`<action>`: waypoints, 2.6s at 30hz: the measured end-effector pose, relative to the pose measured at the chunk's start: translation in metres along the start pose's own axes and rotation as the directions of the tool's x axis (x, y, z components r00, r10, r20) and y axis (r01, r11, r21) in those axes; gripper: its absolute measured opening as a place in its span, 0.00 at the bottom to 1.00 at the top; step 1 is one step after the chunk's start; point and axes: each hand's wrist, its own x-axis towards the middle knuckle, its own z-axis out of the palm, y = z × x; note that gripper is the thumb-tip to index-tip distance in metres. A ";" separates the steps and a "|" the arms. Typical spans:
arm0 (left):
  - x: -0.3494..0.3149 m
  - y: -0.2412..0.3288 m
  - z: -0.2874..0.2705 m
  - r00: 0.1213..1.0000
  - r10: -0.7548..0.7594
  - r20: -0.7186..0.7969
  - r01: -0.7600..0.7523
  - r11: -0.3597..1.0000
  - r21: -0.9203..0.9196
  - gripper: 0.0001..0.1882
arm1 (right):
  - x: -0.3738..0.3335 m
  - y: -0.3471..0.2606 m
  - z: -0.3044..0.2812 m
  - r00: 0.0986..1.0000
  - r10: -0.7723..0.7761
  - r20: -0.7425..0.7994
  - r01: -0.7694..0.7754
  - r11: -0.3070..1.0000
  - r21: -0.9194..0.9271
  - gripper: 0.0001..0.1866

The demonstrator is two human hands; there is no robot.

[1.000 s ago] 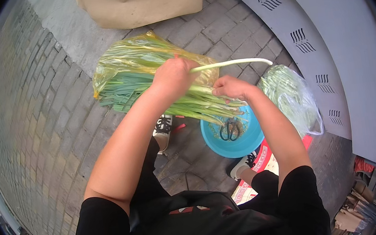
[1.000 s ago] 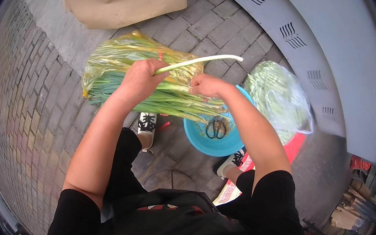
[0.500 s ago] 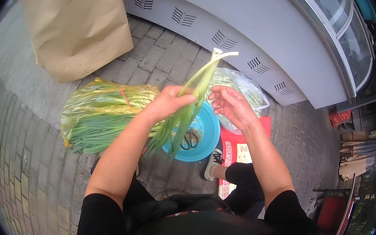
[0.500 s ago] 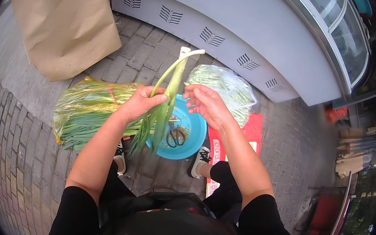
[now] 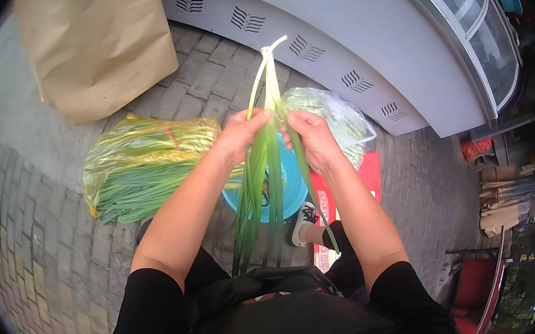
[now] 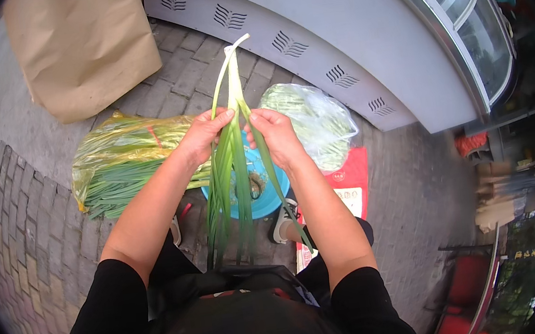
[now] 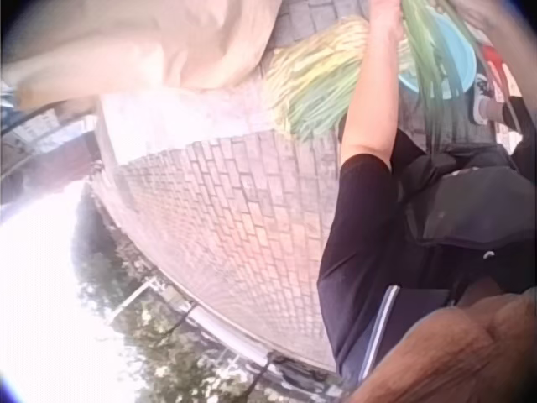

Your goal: The person unties a plastic bag of green onions, uses scissors to trim the root ends over a blue basin, and places the trimmed onions on a red paper bag. The person also handles a second bag of green onions and continues trimming.

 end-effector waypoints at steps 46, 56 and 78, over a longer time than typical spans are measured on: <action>0.018 0.002 0.021 0.996 0.049 0.079 -0.089 0.735 0.672 0.36 | -0.027 -0.081 -0.138 0.686 -0.701 -0.197 0.210 0.450 -0.868 0.15; 0.049 -0.072 -0.013 0.982 -0.173 -0.071 0.155 0.536 0.830 0.22 | -0.215 0.126 -0.384 0.573 -0.148 -0.806 -0.736 0.340 -0.586 0.17; 0.018 0.012 -0.060 0.876 0.255 -0.409 0.084 0.755 0.650 0.15 | 0.036 0.103 -0.166 0.932 0.210 0.295 0.191 0.406 -0.894 0.15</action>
